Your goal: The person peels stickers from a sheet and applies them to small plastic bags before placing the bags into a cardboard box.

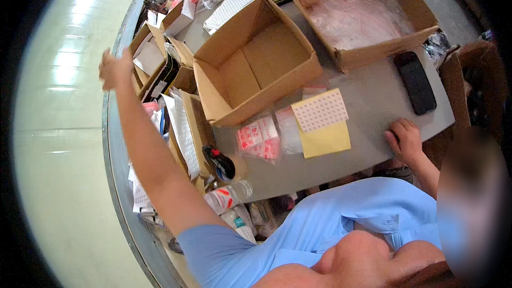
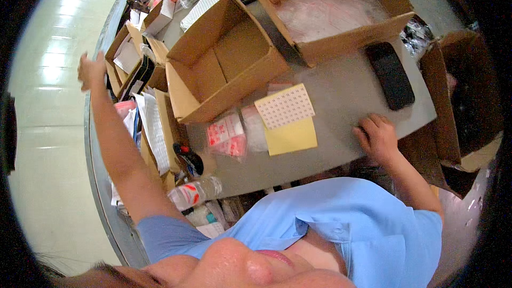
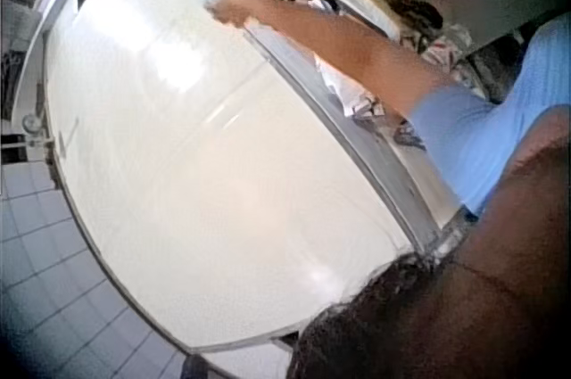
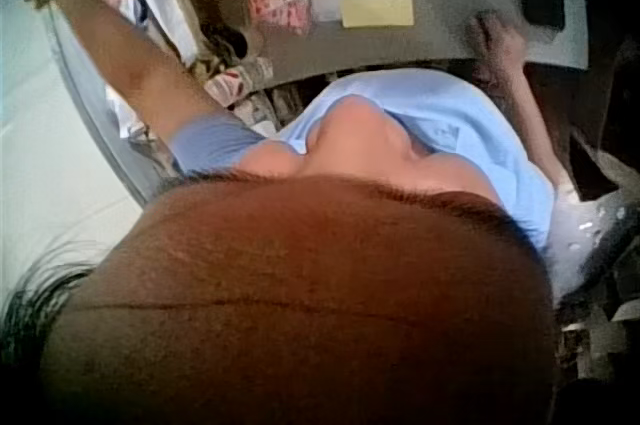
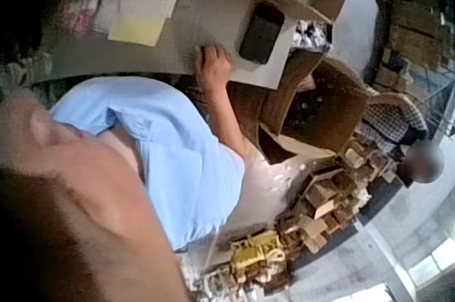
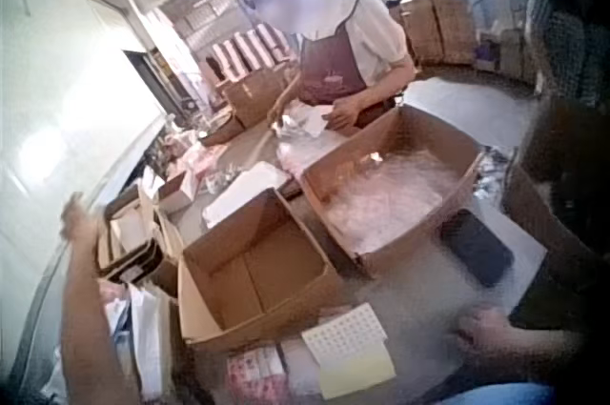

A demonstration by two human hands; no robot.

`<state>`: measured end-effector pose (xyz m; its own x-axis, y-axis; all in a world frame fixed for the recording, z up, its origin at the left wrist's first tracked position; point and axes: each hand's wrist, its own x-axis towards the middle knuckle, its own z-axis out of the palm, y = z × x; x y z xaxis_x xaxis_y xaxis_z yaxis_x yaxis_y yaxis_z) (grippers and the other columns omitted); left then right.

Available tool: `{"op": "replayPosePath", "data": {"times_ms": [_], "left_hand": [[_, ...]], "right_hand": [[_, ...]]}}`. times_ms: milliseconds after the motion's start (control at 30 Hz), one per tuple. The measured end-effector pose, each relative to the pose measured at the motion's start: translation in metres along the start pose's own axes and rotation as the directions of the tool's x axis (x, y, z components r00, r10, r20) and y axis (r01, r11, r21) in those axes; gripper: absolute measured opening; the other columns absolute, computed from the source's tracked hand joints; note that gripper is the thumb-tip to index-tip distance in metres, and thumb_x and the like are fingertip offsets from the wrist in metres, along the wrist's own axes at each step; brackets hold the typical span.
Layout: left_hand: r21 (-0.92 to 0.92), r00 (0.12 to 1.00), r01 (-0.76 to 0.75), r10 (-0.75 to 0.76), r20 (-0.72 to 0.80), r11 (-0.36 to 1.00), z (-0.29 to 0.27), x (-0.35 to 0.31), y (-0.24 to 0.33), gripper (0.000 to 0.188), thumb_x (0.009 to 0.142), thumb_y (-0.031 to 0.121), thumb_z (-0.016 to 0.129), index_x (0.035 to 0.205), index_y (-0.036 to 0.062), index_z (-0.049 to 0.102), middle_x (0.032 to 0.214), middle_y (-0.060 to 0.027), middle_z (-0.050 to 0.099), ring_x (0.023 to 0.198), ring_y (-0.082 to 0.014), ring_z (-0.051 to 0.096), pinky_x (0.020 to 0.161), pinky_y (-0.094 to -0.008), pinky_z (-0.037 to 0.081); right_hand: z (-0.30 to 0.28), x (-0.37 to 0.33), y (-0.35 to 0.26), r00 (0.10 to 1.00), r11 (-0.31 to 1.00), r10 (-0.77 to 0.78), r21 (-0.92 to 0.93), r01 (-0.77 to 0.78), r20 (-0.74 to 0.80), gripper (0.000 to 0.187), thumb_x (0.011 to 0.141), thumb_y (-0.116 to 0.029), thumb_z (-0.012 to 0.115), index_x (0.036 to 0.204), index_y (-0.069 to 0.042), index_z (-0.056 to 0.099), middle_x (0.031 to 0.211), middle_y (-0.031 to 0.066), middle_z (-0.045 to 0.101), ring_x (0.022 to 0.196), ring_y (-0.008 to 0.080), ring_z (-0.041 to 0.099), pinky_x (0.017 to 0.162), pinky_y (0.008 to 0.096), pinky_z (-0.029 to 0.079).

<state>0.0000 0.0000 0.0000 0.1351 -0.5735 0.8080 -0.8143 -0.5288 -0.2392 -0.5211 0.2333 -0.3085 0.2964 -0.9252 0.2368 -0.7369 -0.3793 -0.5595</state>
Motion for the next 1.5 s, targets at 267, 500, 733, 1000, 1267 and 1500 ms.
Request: {"op": "replayPosePath", "data": {"times_ms": [267,500,733,1000,1267,1500], "left_hand": [[-0.879,0.881,-0.265,0.47,-0.053,0.397,-0.165,-0.201,0.146,0.04,0.08,0.026,0.064,0.108,0.0004,0.054,0.106,-0.0185,0.058,0.1,-0.0361,0.053,0.088,-0.0448,0.041],[-0.763,0.63,-0.231,0.691,0.356,0.603,-0.128,-0.348,0.144,0.069,0.076,0.022,0.07,0.133,0.0073,0.034,0.113,-0.0161,0.057,0.111,-0.0338,0.05,0.098,-0.0446,0.034],[-0.897,0.719,0.344,0.537,0.441,0.276,-0.142,-0.345,0.151,0.055,0.075,0.006,0.071,0.121,0.0054,0.039,0.09,-0.0103,0.062,0.086,-0.0216,0.062,0.073,-0.0353,0.05],[-0.658,0.722,0.688,0.382,0.576,-0.307,-0.148,-0.338,0.178,0.045,0.08,-0.002,0.065,0.117,0.0017,0.039,0.086,-0.0084,0.063,0.076,-0.0131,0.061,0.067,-0.0262,0.051],[-0.632,0.703,0.709,0.381,0.6,-0.312,-0.123,-0.362,0.178,0.022,0.079,0.003,0.07,0.095,-0.0031,0.057,0.086,-0.007,0.064,0.075,-0.0104,0.059,0.068,-0.0242,0.05],[-0.66,0.704,0.695,0.456,0.544,-0.285,-0.117,-0.362,0.169,0.02,0.08,0.007,0.07,0.092,-0.004,0.058,0.086,-0.0055,0.065,0.076,-0.0079,0.058,0.067,-0.0234,0.049]], "right_hand": [[-0.034,0.044,-0.026,0.995,0.995,-0.074,0.076,0.069,0.064,0.025,0.079,-0.017,0.062,0.1,-0.005,0.058,0.097,0.0163,0.056,0.09,0.0365,0.055,0.079,0.0433,0.045],[0.025,0.122,-0.06,0.904,0.901,-0.374,-0.15,0.407,0.205,0.056,0.071,-0.025,0.071,0.12,-0.012,0.049,0.113,0.0153,0.057,0.104,0.0332,0.054,0.091,0.0516,0.037],[0.014,0.129,-0.028,0.886,0.832,-0.391,0.507,0.224,0.25,0.045,0.071,-0.013,0.071,0.113,-0.008,0.052,0.093,0.0088,0.061,0.086,0.0243,0.059,0.078,0.0379,0.045],[-0.007,0.133,-0.012,0.95,0.618,-0.307,0.771,0.158,0.052,0.034,0.075,-0.012,0.07,0.104,-0.005,0.053,0.081,0.0047,0.057,0.074,0.0111,0.052,0.064,0.0294,0.044],[-0.008,0.126,-0.021,0.947,0.754,-0.301,0.636,0.164,0.112,0.027,0.077,-0.006,0.069,0.1,-0.003,0.056,0.087,0.0019,0.059,0.079,0.0076,0.052,0.069,0.0243,0.044],[-0.006,0.124,-0.023,0.939,0.667,-0.252,0.745,-0.005,0.232,0.02,0.077,-0.006,0.068,0.094,0.0,0.059,0.085,0.0011,0.061,0.078,0.0082,0.054,0.068,0.024,0.044]]}}
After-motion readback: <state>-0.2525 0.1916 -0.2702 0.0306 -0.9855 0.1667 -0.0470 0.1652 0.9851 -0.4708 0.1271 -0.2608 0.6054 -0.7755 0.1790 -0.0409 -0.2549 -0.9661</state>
